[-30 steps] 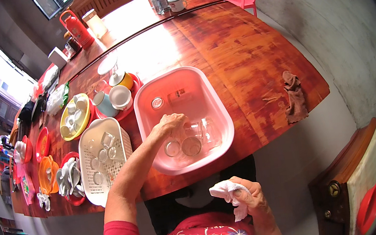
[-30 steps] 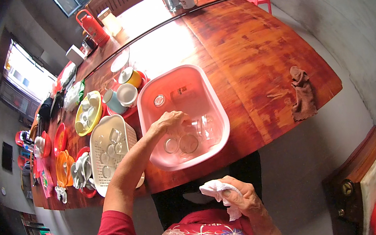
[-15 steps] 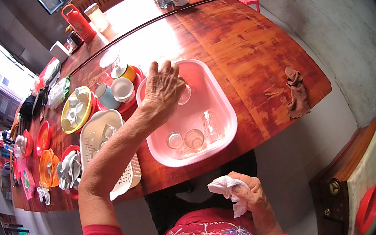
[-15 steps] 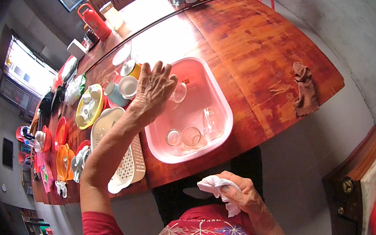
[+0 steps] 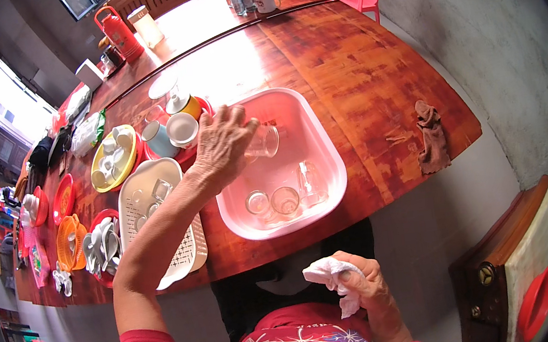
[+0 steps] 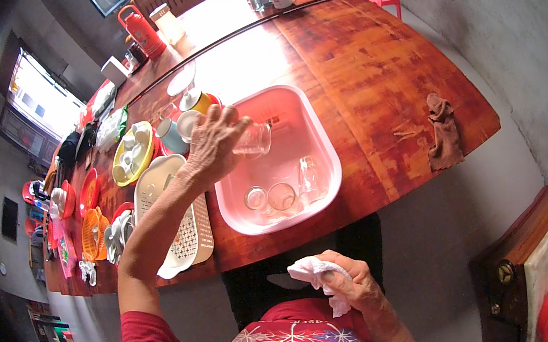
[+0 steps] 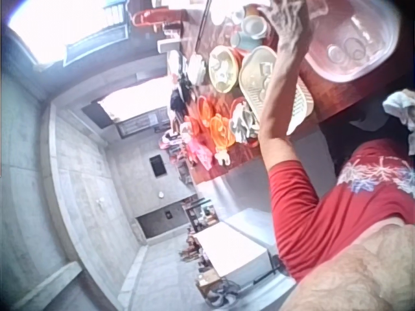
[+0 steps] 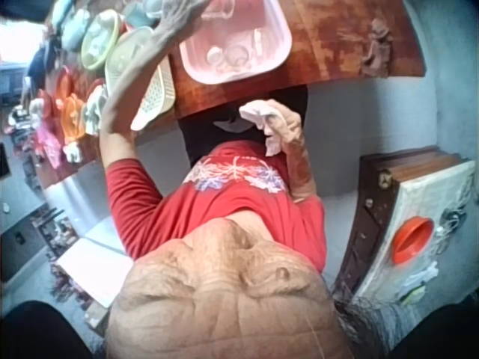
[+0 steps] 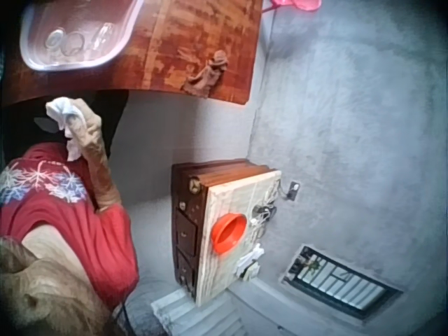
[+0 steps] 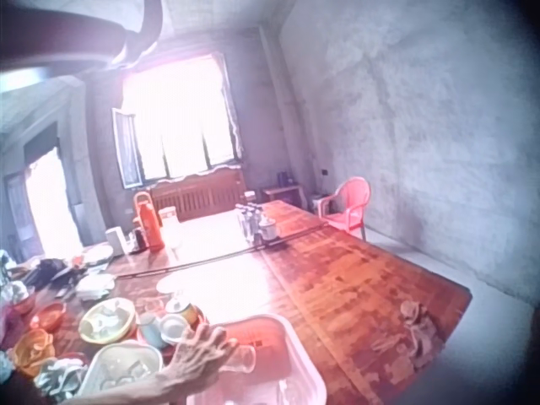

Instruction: The person dries multiple small clear glasses and a small bottle with a white cloth. Each item is wiped inside and out, then placed into a white plastic dish rack on the table.

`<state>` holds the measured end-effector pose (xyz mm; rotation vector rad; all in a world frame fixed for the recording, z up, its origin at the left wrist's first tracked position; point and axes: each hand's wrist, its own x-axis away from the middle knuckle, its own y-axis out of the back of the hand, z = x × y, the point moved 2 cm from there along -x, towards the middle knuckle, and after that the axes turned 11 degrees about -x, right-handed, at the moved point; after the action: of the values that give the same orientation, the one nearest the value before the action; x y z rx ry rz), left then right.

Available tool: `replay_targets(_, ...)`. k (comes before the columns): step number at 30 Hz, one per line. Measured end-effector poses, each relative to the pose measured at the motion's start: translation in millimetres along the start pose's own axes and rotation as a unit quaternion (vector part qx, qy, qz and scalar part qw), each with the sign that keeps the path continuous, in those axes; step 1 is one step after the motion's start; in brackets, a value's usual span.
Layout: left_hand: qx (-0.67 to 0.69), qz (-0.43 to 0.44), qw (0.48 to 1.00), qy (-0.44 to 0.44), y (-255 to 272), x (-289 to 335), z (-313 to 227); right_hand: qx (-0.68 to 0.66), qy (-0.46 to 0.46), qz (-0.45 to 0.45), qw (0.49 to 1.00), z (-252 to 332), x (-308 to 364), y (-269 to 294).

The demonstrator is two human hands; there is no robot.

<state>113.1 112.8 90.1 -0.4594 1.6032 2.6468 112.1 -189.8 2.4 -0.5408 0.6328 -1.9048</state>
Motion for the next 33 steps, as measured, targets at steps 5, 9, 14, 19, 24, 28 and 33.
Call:
replay_targets(5,-0.005,0.007,1.0,0.016,-11.7,9.3,2.6,0.012,-0.012,-0.007,1.0,7.1,-3.6,-4.0)
replay_targets(9,0.469,0.106,0.863,0.154,-28.6,22.9,16.9,0.032,0.083,-0.021,0.996,11.8,-16.6,-7.7)
replay_targets(14,0.826,0.078,0.523,0.195,-37.0,50.7,-24.6,0.196,0.305,-0.113,0.925,30.1,-53.9,-29.7)
replay_targets(19,0.949,0.041,0.239,0.203,-10.0,69.3,-78.0,0.445,0.424,-0.09,0.784,15.8,-94.7,-55.4)
replay_targets(24,0.973,0.0,0.088,0.211,-9.9,82.2,-102.9,0.475,0.465,-0.111,0.739,15.3,-110.7,-65.1)
replay_targets(28,0.948,0.018,0.212,0.238,6.1,84.4,-101.1,0.289,0.393,-0.144,0.861,27.0,-125.6,-60.2)
replay_targets(33,0.956,-0.029,0.182,0.227,5.8,82.2,-107.2,0.175,0.292,-0.183,0.922,24.5,-131.5,-58.4)
